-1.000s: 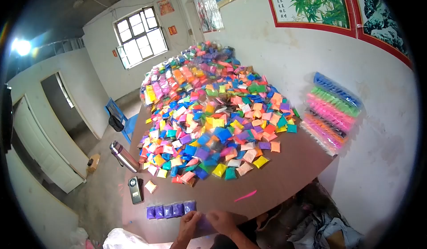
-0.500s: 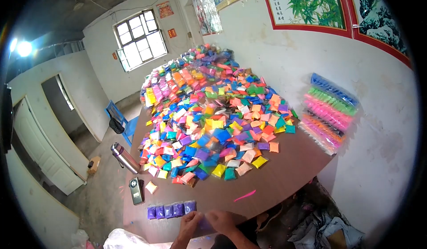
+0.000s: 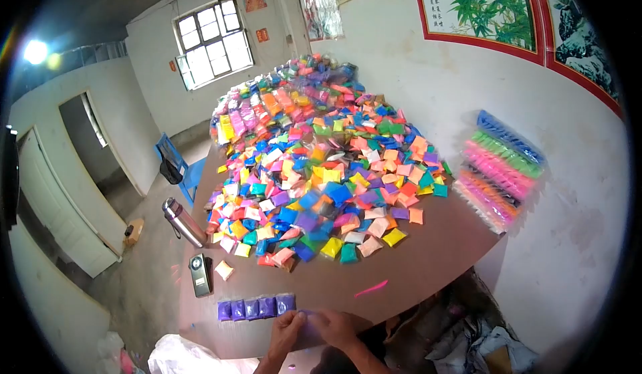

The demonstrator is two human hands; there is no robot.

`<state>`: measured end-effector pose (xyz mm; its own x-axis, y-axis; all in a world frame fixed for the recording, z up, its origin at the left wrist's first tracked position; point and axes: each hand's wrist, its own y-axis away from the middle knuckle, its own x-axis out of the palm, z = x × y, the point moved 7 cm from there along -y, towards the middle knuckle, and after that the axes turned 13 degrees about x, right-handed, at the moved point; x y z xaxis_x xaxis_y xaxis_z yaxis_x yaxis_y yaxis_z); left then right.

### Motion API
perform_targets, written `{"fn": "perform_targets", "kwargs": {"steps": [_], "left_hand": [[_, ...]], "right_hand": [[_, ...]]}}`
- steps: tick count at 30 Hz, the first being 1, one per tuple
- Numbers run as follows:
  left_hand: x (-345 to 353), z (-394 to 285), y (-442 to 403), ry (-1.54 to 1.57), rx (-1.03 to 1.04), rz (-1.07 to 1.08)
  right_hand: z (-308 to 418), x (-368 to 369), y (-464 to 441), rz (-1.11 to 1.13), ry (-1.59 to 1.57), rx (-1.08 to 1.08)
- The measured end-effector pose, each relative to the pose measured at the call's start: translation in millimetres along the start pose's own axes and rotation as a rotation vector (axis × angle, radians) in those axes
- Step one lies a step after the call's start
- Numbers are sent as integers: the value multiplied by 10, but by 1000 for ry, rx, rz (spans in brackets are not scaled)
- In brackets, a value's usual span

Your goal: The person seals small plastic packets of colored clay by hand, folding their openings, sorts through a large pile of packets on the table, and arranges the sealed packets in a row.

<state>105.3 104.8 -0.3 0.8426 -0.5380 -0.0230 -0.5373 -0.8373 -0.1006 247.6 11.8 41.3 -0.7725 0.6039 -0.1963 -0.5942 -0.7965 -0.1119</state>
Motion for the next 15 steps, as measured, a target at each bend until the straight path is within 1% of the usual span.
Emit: {"fn": "perform_targets", "kwargs": {"steps": [2, 4, 6, 8, 10, 12, 15], "left_hand": [[-36, 24, -10, -34, 49, -38], [-6, -97, -5, -18, 49, -24], [25, -160, -11, -2, 44, -6], [54, -181, -17, -154, 87, 41], [45, -102, -21, -184, 87, 57], [37, 8, -48, -214, 90, 74], [4, 114, -38, -122, 103, 42]], "right_hand": [[44, 2, 2, 31, 41, 9], [31, 21, 1, 63, 82, 23], [-26, 4, -13, 34, 26, 10], [-151, 12, -44, 31, 12, 52], [-169, 10, -39, 27, -4, 93], [-90, 13, -37, 11, -19, 37], [-56, 62, -18, 58, 41, 5]]}}
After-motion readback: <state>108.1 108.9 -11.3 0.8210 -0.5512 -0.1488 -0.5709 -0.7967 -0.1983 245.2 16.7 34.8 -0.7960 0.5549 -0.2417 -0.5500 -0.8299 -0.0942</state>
